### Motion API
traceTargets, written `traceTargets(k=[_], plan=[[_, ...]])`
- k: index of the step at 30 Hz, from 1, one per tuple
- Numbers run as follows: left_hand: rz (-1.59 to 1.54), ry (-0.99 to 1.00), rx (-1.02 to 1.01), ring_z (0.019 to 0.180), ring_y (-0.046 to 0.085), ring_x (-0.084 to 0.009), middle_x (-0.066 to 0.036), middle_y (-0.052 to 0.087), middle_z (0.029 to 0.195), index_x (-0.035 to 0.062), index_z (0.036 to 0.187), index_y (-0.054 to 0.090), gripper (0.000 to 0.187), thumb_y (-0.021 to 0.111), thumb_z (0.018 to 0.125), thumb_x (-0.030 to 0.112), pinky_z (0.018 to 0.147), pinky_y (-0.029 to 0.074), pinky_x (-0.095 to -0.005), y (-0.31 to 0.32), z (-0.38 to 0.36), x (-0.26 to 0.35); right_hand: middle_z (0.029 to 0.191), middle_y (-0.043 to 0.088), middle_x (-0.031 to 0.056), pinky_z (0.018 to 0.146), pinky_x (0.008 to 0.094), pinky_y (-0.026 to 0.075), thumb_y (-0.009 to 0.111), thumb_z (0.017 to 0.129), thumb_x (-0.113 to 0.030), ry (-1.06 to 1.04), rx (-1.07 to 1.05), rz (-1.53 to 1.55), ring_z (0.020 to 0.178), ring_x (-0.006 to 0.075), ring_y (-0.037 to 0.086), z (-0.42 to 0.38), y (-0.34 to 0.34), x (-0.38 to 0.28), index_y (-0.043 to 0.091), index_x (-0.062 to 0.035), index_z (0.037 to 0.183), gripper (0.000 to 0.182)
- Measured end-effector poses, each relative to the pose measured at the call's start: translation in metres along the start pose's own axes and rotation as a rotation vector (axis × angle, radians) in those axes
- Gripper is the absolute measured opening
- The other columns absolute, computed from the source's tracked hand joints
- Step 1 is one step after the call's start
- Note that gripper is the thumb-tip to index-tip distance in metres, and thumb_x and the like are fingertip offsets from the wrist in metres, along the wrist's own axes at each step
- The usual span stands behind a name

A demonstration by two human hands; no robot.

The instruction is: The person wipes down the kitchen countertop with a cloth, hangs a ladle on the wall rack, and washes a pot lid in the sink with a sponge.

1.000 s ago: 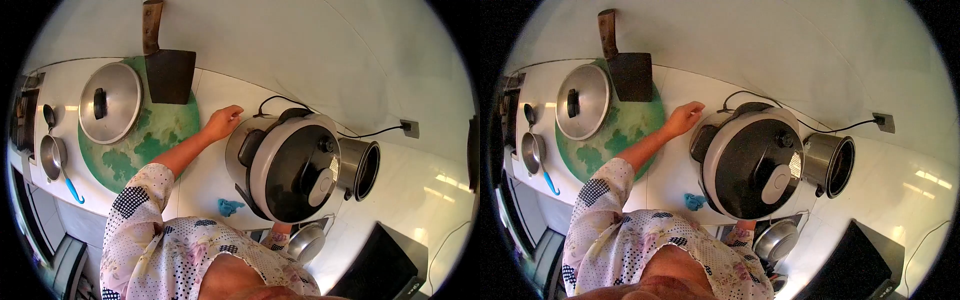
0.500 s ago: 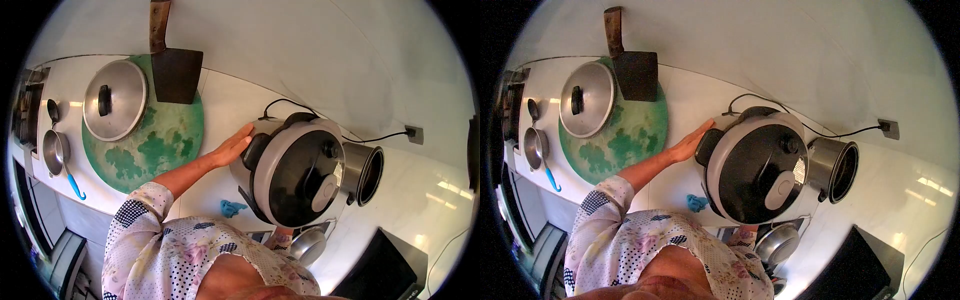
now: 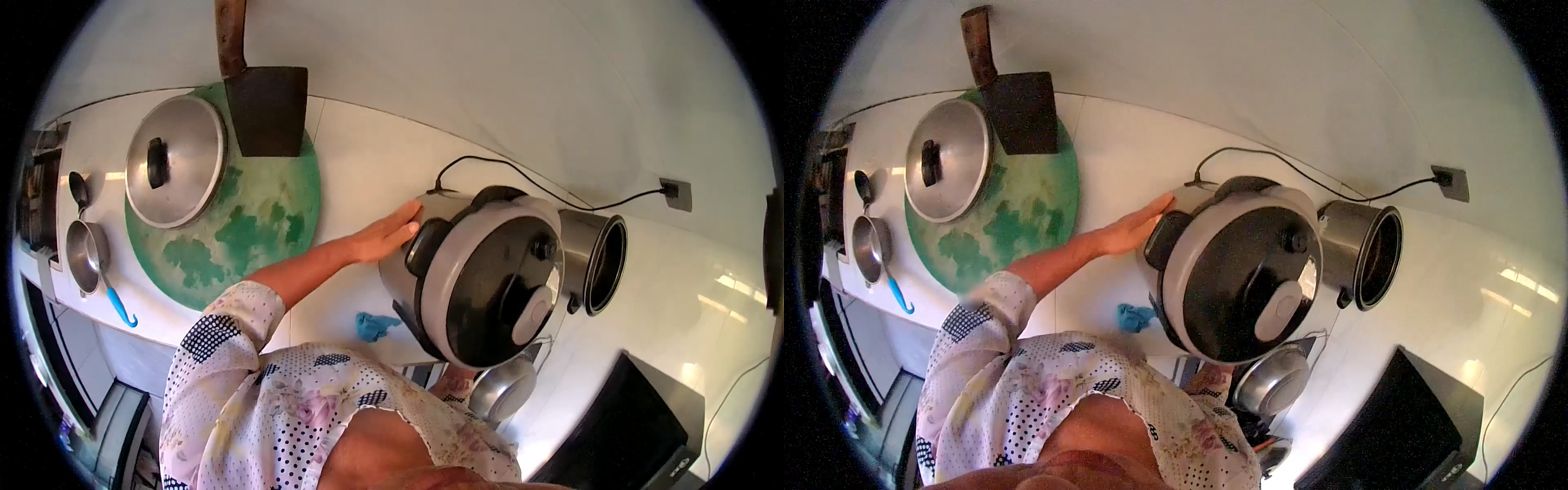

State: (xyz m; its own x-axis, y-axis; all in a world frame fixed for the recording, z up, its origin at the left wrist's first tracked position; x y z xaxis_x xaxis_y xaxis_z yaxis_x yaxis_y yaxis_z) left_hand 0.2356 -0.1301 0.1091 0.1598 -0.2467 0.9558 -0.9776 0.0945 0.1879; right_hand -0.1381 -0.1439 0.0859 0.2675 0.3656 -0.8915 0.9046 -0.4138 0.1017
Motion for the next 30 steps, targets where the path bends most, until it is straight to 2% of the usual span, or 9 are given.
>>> traceTargets(k=[4, 5, 8, 10, 13, 19, 22, 25, 30], plan=[[0.165, 0.014, 0.135, 0.134, 0.028, -0.0333, -0.025, 0.031, 0.142, -0.0061, 0.137, 0.027, 0.065, 0.031, 0.097, 0.045, 0.11, 0.021, -0.0357, 0.002, -0.004, -0.008, 0.127, 0.051, 0.013, 0.092, 0.0383, 0.045, 0.054, 0.09, -0.022, -0.013, -0.04, 0.044, 0.111, 0.0265, 0.052, -0.003, -0.003, 0.004, 0.043, -0.004, 0.13, 0.046], [0.224, -0.012, 0.169, 0.135, 0.027, -0.0297, -0.022, 0.029, 0.144, -0.0046, 0.139, 0.028, 0.056, 0.031, 0.099, 0.035, 0.112, 0.019, -0.0346, 0.004, -0.006, -0.016, 0.126, 0.051, 0.013, 0.092, 0.0382, 0.045, 0.054, 0.09, -0.022, -0.018, -0.055, 0.07, 0.11, 0.0265, 0.052, -0.007, -0.007, 0.006, 0.043, -0.004, 0.13, 0.045], [0.424, 0.079, 0.34, 0.129, 0.037, -0.0341, -0.024, 0.041, 0.136, -0.004, 0.133, 0.037, 0.058, 0.042, 0.095, 0.039, 0.107, 0.028, -0.0369, 0.0, -0.053, -0.012, 0.126, 0.051, 0.0131, 0.092, 0.0382, 0.045, 0.055, 0.09, -0.022, -0.008, -0.111, 0.126, 0.11, 0.0264, 0.052, -0.028, -0.037, 0.025, 0.044, -0.004, 0.13, 0.045], [0.456, 0.072, 0.451, 0.124, 0.043, -0.0331, -0.021, 0.048, 0.131, 0.0016, 0.131, 0.044, 0.048, 0.05, 0.093, 0.031, 0.103, 0.034, -0.0374, -0.018, -0.108, -0.006, 0.107, 0.061, 0.0102, 0.078, 0.0313, 0.05, 0.056, 0.089, -0.014, 0.038, -0.064, -0.399, 0.094, 0.0192, 0.059, -0.054, -0.074, 0.054, 0.046, -0.0025, 0.122, 0.036], [0.553, 0.042, 0.688, 0.117, 0.05, -0.0313, -0.016, 0.054, 0.125, 0.0074, 0.126, 0.052, 0.036, 0.052, 0.092, 0.02, 0.099, 0.039, -0.0365, -0.058, -0.201, -0.014, 0.097, 0.061, 0.0037, 0.07, 0.025, 0.047, 0.059, 0.088, -0.015, 0.055, -0.297, -0.624, 0.082, 0.0114, 0.057, -0.146, -0.025, 0.047, 0.053, -0.0051, 0.113, 0.028], [0.79, 0.063, 0.92, 0.108, 0.055, -0.0287, -0.012, 0.059, 0.117, 0.0083, 0.12, 0.056, 0.032, 0.054, 0.088, 0.007, 0.091, 0.043, -0.0363, -0.123, -0.357, -0.055, 0.111, 0.059, 0.0161, 0.079, 0.0347, 0.048, 0.066, 0.08, -0.013, -0.801, -0.535, -1.204, 0.095, 0.0269, 0.06, -0.195, 0.037, 0.075, 0.052, -0.0022, 0.12, 0.044], [0.811, 0.041, 0.963, 0.106, 0.056, -0.0301, -0.013, 0.06, 0.115, 0.008, 0.118, 0.056, 0.031, 0.054, 0.087, 0.005, 0.09, 0.044, -0.0375, -0.137, -0.402, -0.065, 0.104, 0.06, 0.016, 0.079, 0.0341, 0.048, 0.069, 0.075, -0.011, -0.805, -0.805, -1.372, 0.092, 0.0309, 0.06, -0.208, 0.069, 0.098, 0.06, -0.0031, 0.109, 0.037], [0.911, 0.015, 0.957, 0.108, 0.054, -0.0315, -0.014, 0.058, 0.117, 0.0061, 0.119, 0.055, 0.034, 0.053, 0.086, 0.002, 0.091, 0.043, -0.0389, -0.151, -0.42, -0.07, 0.097, 0.062, 0.0138, 0.078, 0.0341, 0.048, 0.069, 0.074, -0.009, -0.504, -0.855, -1.214, 0.088, 0.0301, 0.061, -0.219, 0.101, 0.111, 0.065, -0.0038, 0.098, 0.025], [1.067, 0.119, 0.957, 0.117, 0.048, -0.0342, -0.018, 0.052, 0.125, 0.0021, 0.124, 0.051, 0.039, 0.052, 0.085, 0.002, 0.097, 0.037, -0.0406, -0.176, -0.413, -0.056, 0.096, 0.062, 0.0137, 0.077, 0.0348, 0.048, 0.066, 0.075, -0.005, -0.79, -0.732, -0.959, 0.087, 0.0299, 0.061, -0.251, 0.187, 0.083, 0.064, -0.0034, 0.098, 0.023]])
Point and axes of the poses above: each hand's wrist, its own z-axis towards the middle knuckle, its own y-axis out of the palm, x = y × z, the point moved 4 cm from there along z, towards the middle knuckle
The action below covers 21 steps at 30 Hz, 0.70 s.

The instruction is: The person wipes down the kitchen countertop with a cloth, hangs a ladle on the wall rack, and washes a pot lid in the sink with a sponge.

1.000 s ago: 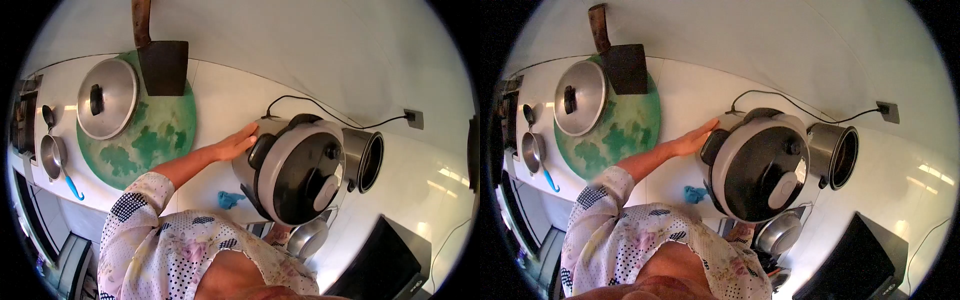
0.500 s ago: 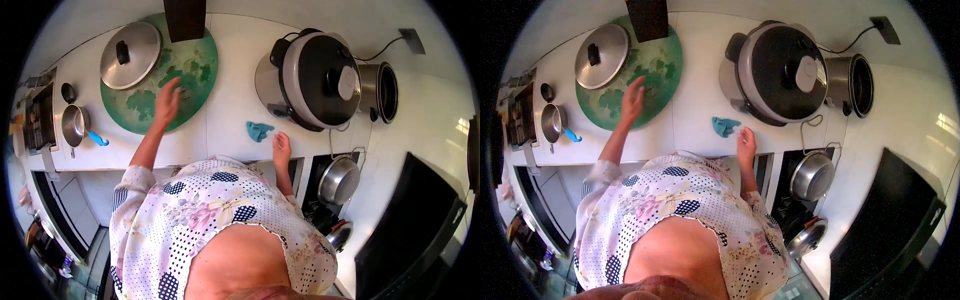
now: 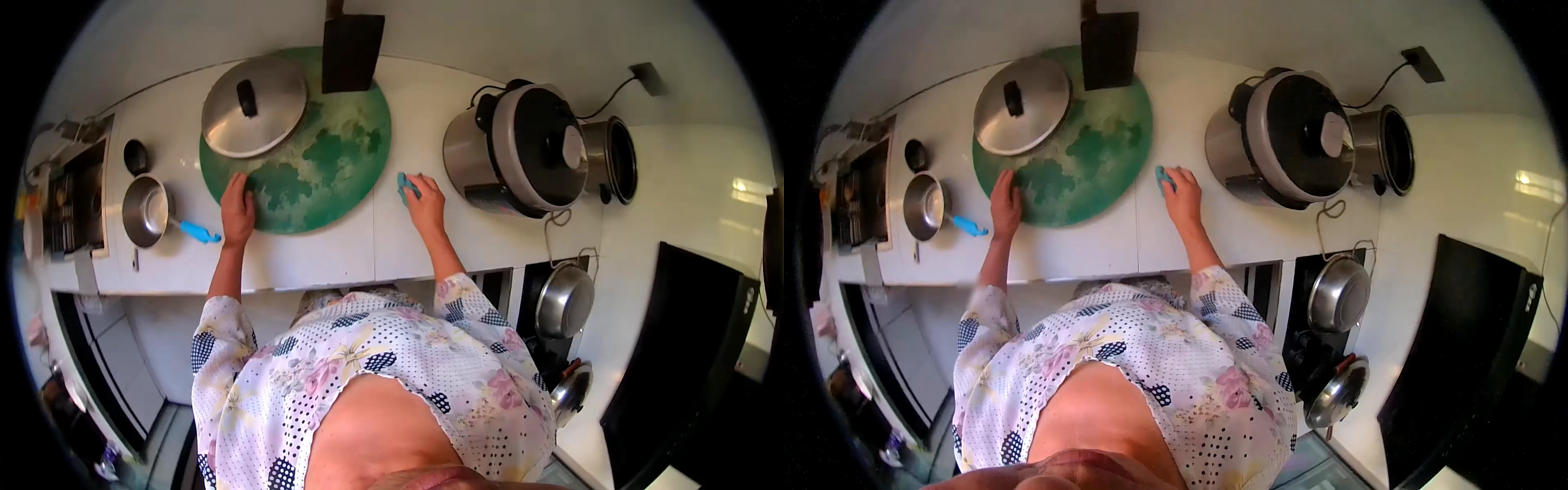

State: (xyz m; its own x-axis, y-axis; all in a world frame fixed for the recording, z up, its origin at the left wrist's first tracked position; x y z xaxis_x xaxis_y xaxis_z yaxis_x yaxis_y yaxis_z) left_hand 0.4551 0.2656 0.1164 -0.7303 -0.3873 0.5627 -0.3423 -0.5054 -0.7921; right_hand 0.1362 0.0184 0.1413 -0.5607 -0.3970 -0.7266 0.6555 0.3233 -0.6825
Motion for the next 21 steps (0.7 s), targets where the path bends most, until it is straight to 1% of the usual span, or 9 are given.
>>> traceTargets(k=[2, 3, 5, 8, 9, 12, 16, 19, 21], plan=[[0.06, -0.032, -0.007, 0.12, 0.045, -0.0345, -0.018, 0.05, 0.128, 0.0027, 0.126, 0.048, 0.041, 0.05, 0.086, 0.003, 0.1, 0.034, -0.0412, 0.001, 0.011, -0.006, 0.097, 0.061, 0.0137, 0.078, 0.0354, 0.048, 0.066, 0.075, -0.004, -0.074, 0.116, -0.055, 0.088, 0.0307, 0.06, 0.037, 0.004, -0.014, 0.063, -0.0034, 0.1, 0.025], [0.095, 0.003, 0.006, 0.121, 0.045, -0.0342, -0.018, 0.05, 0.128, 0.0019, 0.127, 0.047, 0.042, 0.05, 0.085, 0.004, 0.1, 0.032, -0.0425, 0.004, 0.01, -0.009, 0.098, 0.061, 0.014, 0.078, 0.0363, 0.048, 0.065, 0.076, -0.003, -0.089, 0.15, -0.075, 0.089, 0.0313, 0.059, 0.058, 0.006, -0.017, 0.063, -0.0037, 0.101, 0.025], [0.143, -0.024, -0.006, 0.122, 0.044, -0.0316, -0.016, 0.051, 0.128, 0.0026, 0.126, 0.049, 0.042, 0.051, 0.084, 0.005, 0.1, 0.032, -0.0419, 0.006, 0.01, -0.009, 0.099, 0.06, 0.0145, 0.078, 0.0381, 0.047, 0.063, 0.077, -0.003, -0.115, 0.216, -0.11, 0.09, 0.0327, 0.058, 0.102, 0.01, -0.021, 0.063, -0.0043, 0.103, 0.026], [0.192, -0.046, -0.029, 0.124, 0.044, -0.0296, -0.014, 0.051, 0.128, 0.0033, 0.124, 0.05, 0.043, 0.052, 0.082, 0.006, 0.1, 0.032, -0.0414, 0.007, 0.01, -0.007, 0.097, 0.058, 0.0189, 0.079, 0.0426, 0.045, 0.061, 0.077, -0.001, -0.203, 0.318, -0.182, 0.091, 0.0369, 0.054, 0.166, 0.022, 0.005, 0.062, -0.0005, 0.1, 0.023], [0.205, -0.044, -0.038, 0.124, 0.044, -0.0292, -0.013, 0.051, 0.129, 0.0036, 0.124, 0.05, 0.043, 0.051, 0.081, 0.006, 0.1, 0.032, -0.0412, 0.008, 0.012, -0.007, 0.095, 0.058, 0.02, 0.079, 0.0434, 0.044, 0.059, 0.077, 0.0, -0.151, 0.309, -0.262, 0.092, 0.0381, 0.053, 0.187, 0.022, 0.013, 0.061, 0.0023, 0.097, 0.02], [0.275, 0.023, -0.067, 0.125, 0.043, -0.0296, -0.013, 0.051, 0.129, 0.0033, 0.123, 0.051, 0.044, 0.05, 0.079, 0.006, 0.1, 0.031, -0.0418, 0.012, 0.013, -0.007, 0.095, 0.058, 0.0196, 0.079, 0.0429, 0.045, 0.057, 0.078, 0.001, 0.019, 0.407, -0.469, 0.091, 0.0374, 0.054, 0.245, 0.017, 0.054, 0.062, 0.0026, 0.095, 0.018], [0.265, 0.026, -0.057, 0.125, 0.043, -0.0309, -0.013, 0.05, 0.129, 0.003, 0.121, 0.051, 0.044, 0.05, 0.077, 0.007, 0.1, 0.03, -0.0431, 0.014, 0.015, -0.006, 0.094, 0.058, 0.0205, 0.08, 0.0415, 0.046, 0.057, 0.077, 0.003, 0.114, 0.537, -0.629, 0.091, 0.0365, 0.054, 0.285, 0.003, 0.1, 0.063, 0.0033, 0.092, 0.016], [0.279, 0.02, -0.079, 0.124, 0.043, -0.0324, -0.014, 0.051, 0.128, 0.0028, 0.119, 0.051, 0.043, 0.049, 0.077, 0.007, 0.099, 0.03, -0.0443, 0.014, 0.017, -0.004, 0.096, 0.057, 0.0215, 0.081, 0.042, 0.046, 0.057, 0.078, 0.002, 0.361, 0.345, -0.603, 0.092, 0.0374, 0.054, 0.297, 0.03, 0.148, 0.062, 0.0037, 0.096, 0.019], [0.287, 0.018, -0.075, 0.124, 0.042, -0.0326, -0.014, 0.05, 0.128, 0.0026, 0.119, 0.051, 0.043, 0.049, 0.077, 0.007, 0.099, 0.03, -0.0444, 0.016, 0.018, 0.001, 0.098, 0.057, 0.0217, 0.082, 0.0423, 0.046, 0.057, 0.078, 0.001, 0.197, 0.586, -0.732, 0.094, 0.0387, 0.054, 0.298, 0.048, 0.161, 0.06, 0.0043, 0.1, 0.023]])
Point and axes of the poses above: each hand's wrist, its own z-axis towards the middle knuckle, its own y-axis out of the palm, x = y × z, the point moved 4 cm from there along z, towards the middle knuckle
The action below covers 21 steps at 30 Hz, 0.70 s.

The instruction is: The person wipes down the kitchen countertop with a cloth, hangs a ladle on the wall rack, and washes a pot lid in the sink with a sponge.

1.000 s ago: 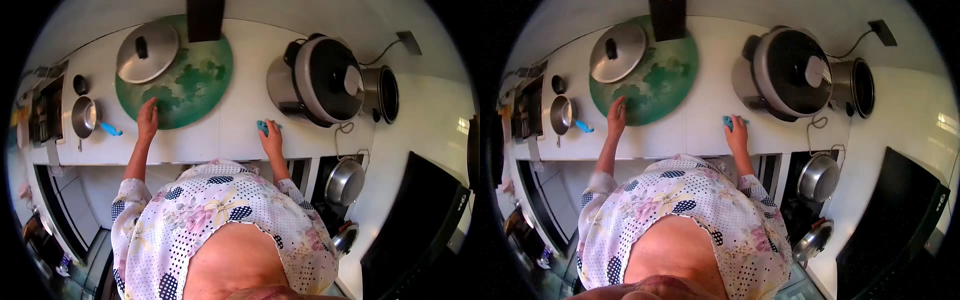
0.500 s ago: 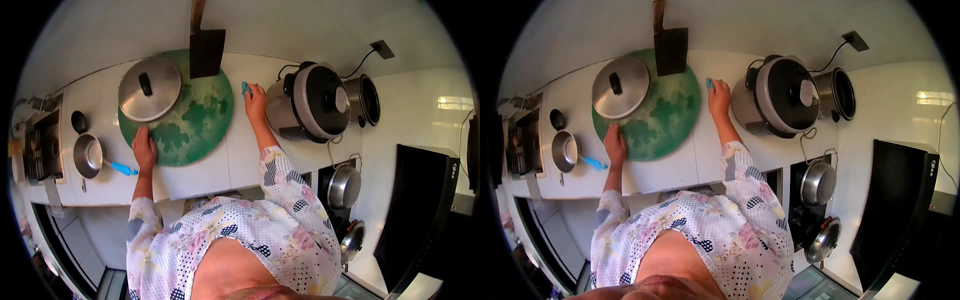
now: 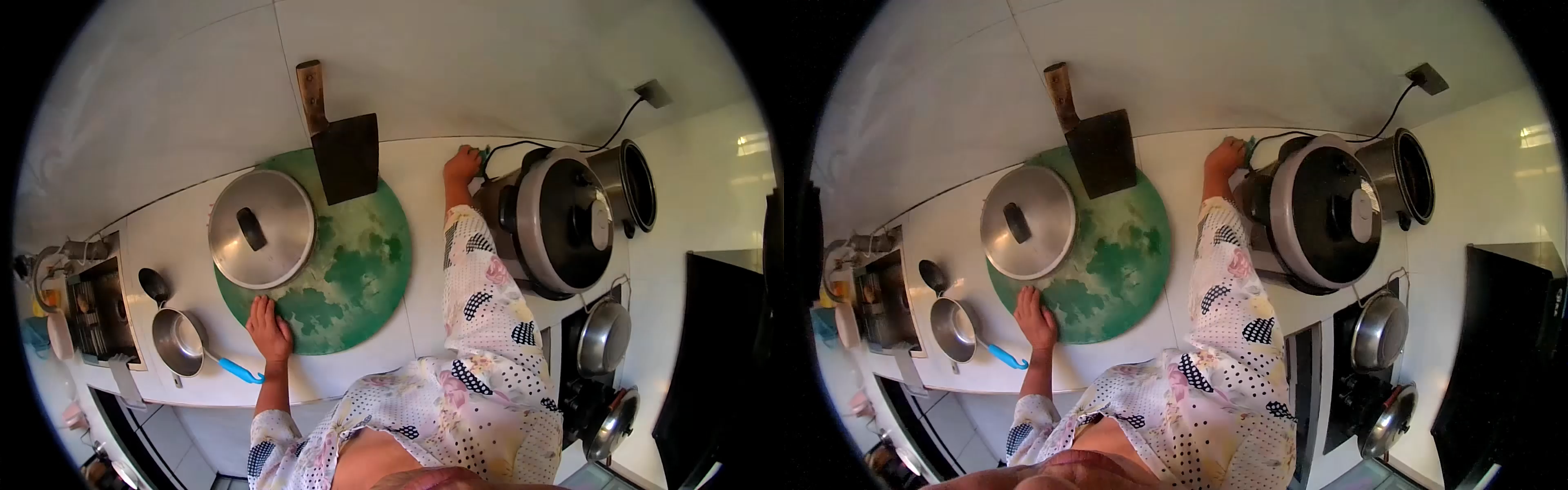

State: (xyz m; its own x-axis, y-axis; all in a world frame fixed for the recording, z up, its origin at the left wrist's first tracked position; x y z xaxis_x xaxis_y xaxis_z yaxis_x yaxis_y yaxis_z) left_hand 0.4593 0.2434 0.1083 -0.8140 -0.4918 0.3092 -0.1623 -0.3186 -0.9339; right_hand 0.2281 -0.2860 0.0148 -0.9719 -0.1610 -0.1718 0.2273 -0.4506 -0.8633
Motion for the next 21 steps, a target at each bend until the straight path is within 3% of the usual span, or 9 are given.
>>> traceTargets(k=[1, 5, 8, 12, 16, 19, 21], plan=[[0.002, 0.0, -0.007, 0.124, 0.042, -0.0327, -0.014, 0.05, 0.127, 0.0025, 0.119, 0.051, 0.042, 0.049, 0.077, 0.007, 0.099, 0.03, -0.0445, 0.0, 0.0, 0.0, 0.099, 0.057, 0.0219, 0.082, 0.0425, 0.046, 0.057, 0.078, 0.0, -0.041, 0.14, -0.039, 0.095, 0.0393, 0.054, -0.006, 0.003, -0.002, 0.059, 0.0046, 0.103, 0.025], [0.015, 0.005, -0.013, 0.125, 0.042, -0.0326, -0.014, 0.05, 0.127, 0.002, 0.118, 0.051, 0.042, 0.049, 0.077, 0.007, 0.098, 0.03, -0.0448, 0.002, 0.0, -0.001, 0.104, 0.057, 0.0236, 0.082, 0.0431, 0.047, 0.056, 0.079, 0.0, 0.088, -0.097, 0.23, 0.098, 0.0375, 0.055, 0.012, 0.02, -0.003, 0.055, 0.005, 0.106, 0.028], [0.027, 0.006, -0.018, 0.125, 0.042, -0.0327, -0.014, 0.05, 0.127, 0.0019, 0.118, 0.051, 0.042, 0.049, 0.077, 0.007, 0.098, 0.03, -0.0448, 0.002, 0.0, 0.0, 0.1, 0.059, 0.022, 0.08, 0.0439, 0.047, 0.055, 0.079, 0.0, 0.356, -0.229, 0.345, 0.092, 0.0361, 0.058, 0.015, 0.019, -0.037, 0.056, 0.0032, 0.101, 0.022], [0.032, 0.023, -0.012, 0.125, 0.041, -0.0329, -0.014, 0.05, 0.128, 0.002, 0.119, 0.051, 0.043, 0.049, 0.076, 0.007, 0.098, 0.03, -0.0449, 0.003, -0.002, -0.001, 0.091, 0.061, 0.0184, 0.074, 0.0426, 0.047, 0.057, 0.078, 0.0, 0.321, -0.097, 0.359, 0.087, 0.0364, 0.059, -0.013, 0.001, -0.09, 0.055, -0.0001, 0.089, 0.011], [0.019, 0.036, 0.002, 0.125, 0.041, -0.0325, -0.014, 0.049, 0.128, 0.002, 0.119, 0.051, 0.044, 0.049, 0.075, 0.006, 0.098, 0.03, -0.0448, 0.002, -0.001, 0.002, 0.089, 0.061, 0.0194, 0.072, 0.0426, 0.046, 0.049, 0.079, 0.0, 0.048, -0.137, 0.408, 0.084, 0.0378, 0.058, -0.038, -0.01, -0.117, 0.054, -0.0014, 0.082, 0.005], [0.026, 0.009, -0.029, 0.125, 0.041, -0.0321, -0.014, 0.049, 0.128, 0.002, 0.119, 0.051, 0.043, 0.049, 0.076, 0.006, 0.098, 0.03, -0.0444, 0.004, -0.002, 0.0, 0.097, 0.062, 0.019, 0.077, 0.0435, 0.047, 0.051, 0.076, 0.001, -0.244, -0.261, 0.521, 0.089, 0.0373, 0.06, -0.044, -0.02, -0.113, 0.058, -0.0019, 0.095, 0.021], [0.023, 0.015, -0.013, 0.126, 0.04, -0.0317, -0.014, 0.049, 0.128, 0.002, 0.119, 0.051, 0.043, 0.049, 0.076, 0.007, 0.099, 0.029, -0.0441, 0.002, -0.003, 0.002, 0.101, 0.063, 0.0178, 0.079, 0.0423, 0.047, 0.051, 0.076, 0.0, -0.415, -0.268, 0.625, 0.092, 0.0362, 0.06, -0.048, -0.03, -0.105, 0.06, -0.0025, 0.095, 0.021]])
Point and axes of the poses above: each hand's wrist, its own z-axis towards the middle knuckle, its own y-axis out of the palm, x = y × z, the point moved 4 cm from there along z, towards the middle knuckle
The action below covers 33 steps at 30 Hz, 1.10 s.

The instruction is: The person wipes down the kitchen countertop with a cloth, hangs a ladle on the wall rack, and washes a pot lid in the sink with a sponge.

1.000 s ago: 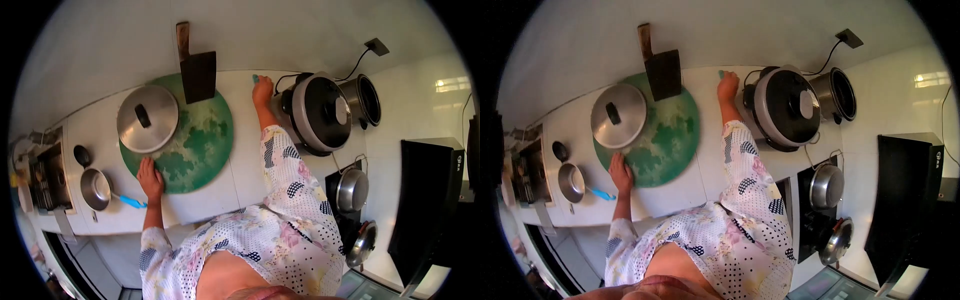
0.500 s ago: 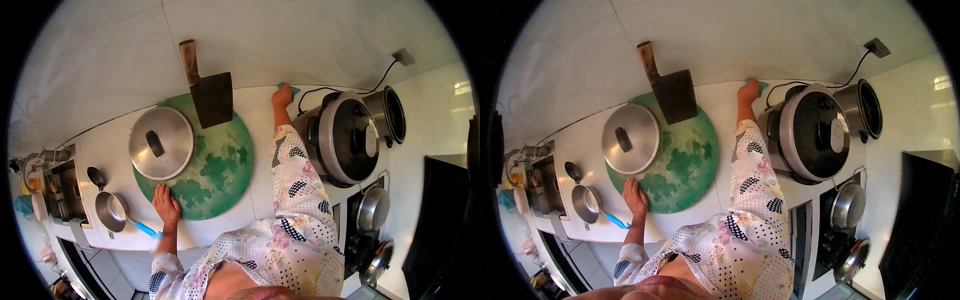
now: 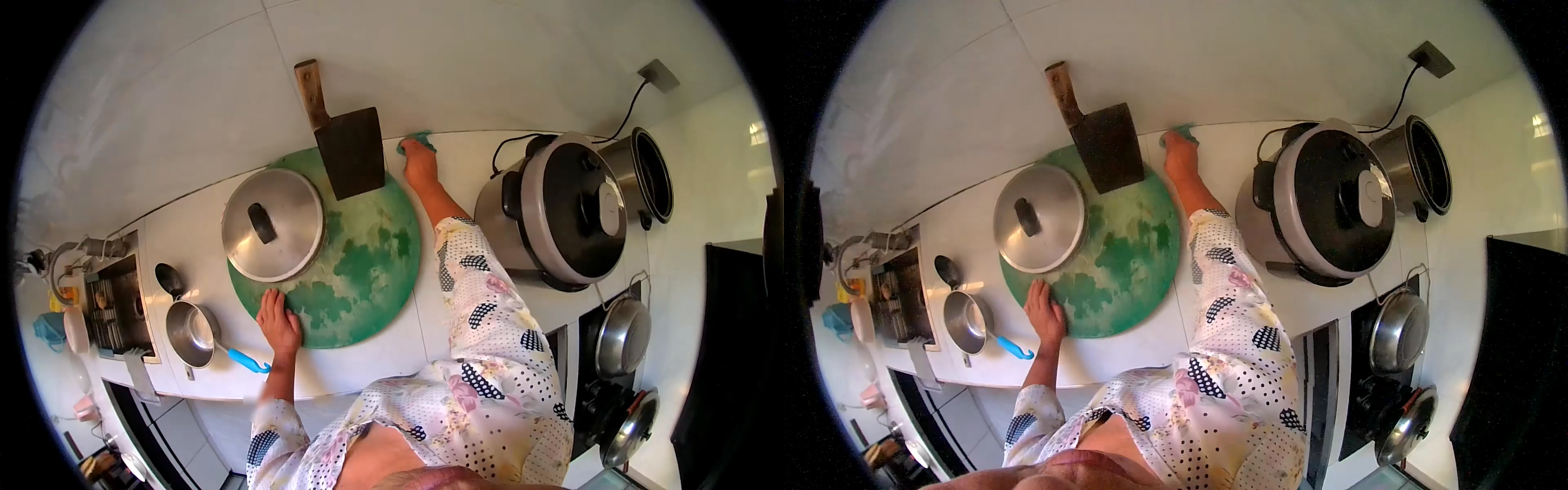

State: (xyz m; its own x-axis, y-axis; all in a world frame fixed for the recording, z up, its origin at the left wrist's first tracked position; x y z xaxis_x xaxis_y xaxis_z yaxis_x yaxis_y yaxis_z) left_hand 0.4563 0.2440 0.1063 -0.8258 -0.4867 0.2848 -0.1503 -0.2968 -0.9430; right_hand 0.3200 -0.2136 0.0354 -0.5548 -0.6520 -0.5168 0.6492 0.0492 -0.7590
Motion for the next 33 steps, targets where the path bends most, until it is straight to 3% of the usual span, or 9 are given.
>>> traceTargets(k=[4, 10, 13, 17, 19, 22, 26, 28, 33], plan=[[-0.003, -0.012, 0.002, 0.126, 0.04, -0.0312, -0.014, 0.049, 0.128, 0.0023, 0.119, 0.051, 0.041, 0.049, 0.078, 0.007, 0.099, 0.029, -0.0438, 0.001, -0.002, 0.001, 0.103, 0.063, 0.0176, 0.082, 0.0391, 0.048, 0.049, 0.079, -0.001, -0.133, -0.062, 0.047, 0.097, 0.0348, 0.059, -0.039, -0.022, -0.016, 0.062, -0.0037, 0.095, 0.02], [-0.035, 0.02, 0.055, 0.126, 0.039, -0.0306, -0.013, 0.048, 0.129, 0.0032, 0.119, 0.05, 0.042, 0.05, 0.078, 0.008, 0.099, 0.029, -0.0436, 0.001, -0.006, 0.0, 0.1, 0.063, 0.0151, 0.077, 0.0422, 0.047, 0.05, 0.077, 0.001, 0.005, -0.196, 0.133, 0.094, 0.0347, 0.059, -0.12, -0.077, -0.038, 0.062, -0.0065, 0.094, 0.022], [-0.035, -0.006, 0.041, 0.126, 0.039, -0.0299, -0.012, 0.048, 0.13, 0.0042, 0.12, 0.051, 0.042, 0.05, 0.078, 0.009, 0.099, 0.029, -0.0433, 0.003, -0.007, -0.003, 0.096, 0.063, 0.0163, 0.074, 0.0434, 0.047, 0.05, 0.077, 0.003, 0.25, -0.479, 0.054, 0.09, 0.0362, 0.059, -0.123, -0.106, -0.036, 0.062, -0.0054, 0.092, 0.021], [-0.038, -0.013, 0.037, 0.127, 0.039, -0.0289, -0.012, 0.048, 0.13, 0.0049, 0.119, 0.051, 0.042, 0.051, 0.077, 0.009, 0.099, 0.029, -0.0429, 0.003, -0.005, -0.003, 0.089, 0.061, 0.0194, 0.073, 0.0444, 0.046, 0.05, 0.075, 0.007, 0.085, 0.104, -0.011, 0.086, 0.0389, 0.057, -0.077, -0.126, -0.027, 0.061, -0.0018, 0.091, 0.021], [-0.018, -0.015, 0.022, 0.127, 0.039, -0.0286, -0.011, 0.048, 0.131, 0.005, 0.119, 0.051, 0.042, 0.051, 0.077, 0.008, 0.099, 0.029, -0.0426, 0.004, -0.006, -0.003, 0.088, 0.061, 0.0204, 0.073, 0.0444, 0.045, 0.044, 0.075, 0.014, 0.077, 0.114, -0.137, 0.086, 0.041, 0.056, -0.044, -0.121, -0.011, 0.062, -0.0001, 0.092, 0.028], [-0.005, -0.045, 0.017, 0.127, 0.039, -0.029, -0.011, 0.048, 0.13, 0.0045, 0.119, 0.051, 0.043, 0.051, 0.077, 0.008, 0.1, 0.029, -0.0428, 0.006, -0.003, -0.002, 0.089, 0.061, 0.0201, 0.073, 0.0438, 0.047, 0.05, 0.077, 0.006, 0.118, 0.208, -0.366, 0.085, 0.0389, 0.058, -0.001, -0.088, 0.053, 0.063, 0.0004, 0.091, 0.019], [-0.001, -0.016, 0.022, 0.126, 0.04, -0.0299, -0.012, 0.049, 0.129, 0.0036, 0.119, 0.051, 0.043, 0.051, 0.075, 0.007, 0.1, 0.029, -0.0428, 0.005, -0.005, -0.004, 0.098, 0.062, 0.018, 0.079, 0.038, 0.05, 0.052, 0.085, -0.005, 0.351, -0.038, -0.638, 0.089, 0.0333, 0.061, 0.013, -0.069, 0.097, 0.063, -0.0002, 0.097, 0.017], [-0.017, -0.013, 0.005, 0.126, 0.04, -0.0302, -0.012, 0.049, 0.129, 0.0033, 0.118, 0.051, 0.044, 0.051, 0.075, 0.007, 0.1, 0.029, -0.0427, -0.001, 0.0, 0.003, 0.107, 0.057, 0.022, 0.074, 0.0439, 0.052, 0.056, 0.08, -0.005, 0.338, 0.027, -0.64, 0.092, 0.0383, 0.059, -0.002, -0.066, 0.098, 0.058, 0.0019, 0.106, 0.027], [-0.02, -0.013, 0.021, 0.126, 0.04, -0.0295, -0.013, 0.049, 0.129, 0.0031, 0.118, 0.051, 0.044, 0.051, 0.075, 0.007, 0.1, 0.029, -0.0424, 0.001, -0.003, 0.002, 0.118, 0.053, 0.0202, 0.085, 0.0382, 0.049, 0.052, 0.085, -0.005, 0.306, -0.266, -0.652, 0.102, 0.0332, 0.056, -0.049, -0.055, 0.059, 0.053, 0.0044, 0.114, 0.031]])
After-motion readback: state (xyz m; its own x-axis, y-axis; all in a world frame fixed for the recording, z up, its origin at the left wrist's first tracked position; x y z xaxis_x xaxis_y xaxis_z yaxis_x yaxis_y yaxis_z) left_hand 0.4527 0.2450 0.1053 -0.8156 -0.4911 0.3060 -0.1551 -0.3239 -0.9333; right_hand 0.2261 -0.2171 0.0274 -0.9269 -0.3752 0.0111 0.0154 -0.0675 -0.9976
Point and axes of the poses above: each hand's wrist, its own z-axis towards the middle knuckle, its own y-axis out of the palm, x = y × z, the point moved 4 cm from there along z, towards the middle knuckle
